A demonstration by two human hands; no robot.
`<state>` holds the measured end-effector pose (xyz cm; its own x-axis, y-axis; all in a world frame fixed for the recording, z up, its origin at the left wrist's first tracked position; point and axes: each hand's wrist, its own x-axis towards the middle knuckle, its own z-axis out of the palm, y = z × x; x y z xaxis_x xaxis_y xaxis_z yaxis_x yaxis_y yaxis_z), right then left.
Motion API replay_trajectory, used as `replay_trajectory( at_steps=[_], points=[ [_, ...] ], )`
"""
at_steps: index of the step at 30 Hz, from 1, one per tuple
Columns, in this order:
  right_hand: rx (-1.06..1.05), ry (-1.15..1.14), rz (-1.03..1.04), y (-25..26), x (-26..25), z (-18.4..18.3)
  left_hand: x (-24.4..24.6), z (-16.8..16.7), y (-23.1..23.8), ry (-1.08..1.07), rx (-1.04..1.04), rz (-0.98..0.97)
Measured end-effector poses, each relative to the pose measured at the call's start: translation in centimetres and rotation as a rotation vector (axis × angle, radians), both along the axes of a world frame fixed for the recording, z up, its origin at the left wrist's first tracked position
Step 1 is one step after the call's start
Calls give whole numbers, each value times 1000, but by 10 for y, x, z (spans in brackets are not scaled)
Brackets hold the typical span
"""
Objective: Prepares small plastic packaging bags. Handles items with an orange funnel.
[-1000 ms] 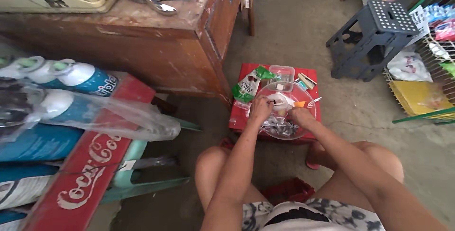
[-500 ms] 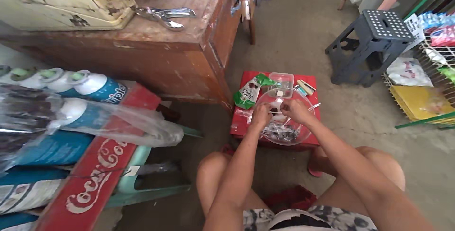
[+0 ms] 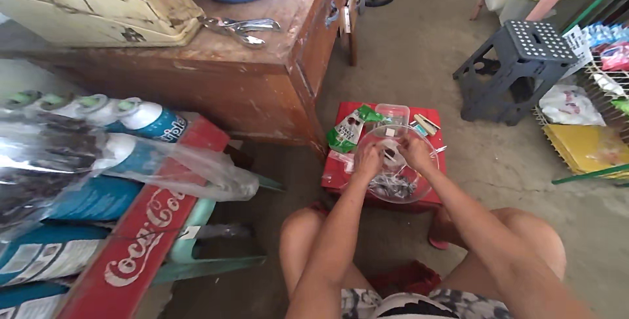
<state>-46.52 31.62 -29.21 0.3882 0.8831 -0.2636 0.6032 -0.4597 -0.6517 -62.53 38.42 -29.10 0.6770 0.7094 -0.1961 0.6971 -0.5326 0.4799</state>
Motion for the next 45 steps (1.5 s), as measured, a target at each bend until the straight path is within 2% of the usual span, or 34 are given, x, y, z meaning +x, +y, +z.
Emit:
replay_trajectory(
  at_steps=[4, 8, 11, 14, 18, 26, 36, 45],
  points=[
    [71, 41, 69, 3, 14, 8, 0, 3, 0, -18, -14, 64],
    [-27, -200, 138, -13, 41, 37, -2, 2, 3, -23, -7, 49],
    [-163, -287, 222, -25, 46, 27, 0, 9, 2, -9, -7, 49],
    [-291, -259, 334, -28, 24, 8, 0, 16, -2, -18, -2, 56],
    [-385, -331, 282, -26, -12, -11, -3, 24, -5, -46, -16, 49],
    [-398, -340, 198, -20, -20, -13, -19, 30, -3, -124, -1, 60],
    [-225, -53, 147, -40, 19, -11, -16, 31, -9, -183, 47, -11],
    [-173, -91, 123, -57, 33, 10, -1, 33, -29, -253, -26, -77]
  ],
)
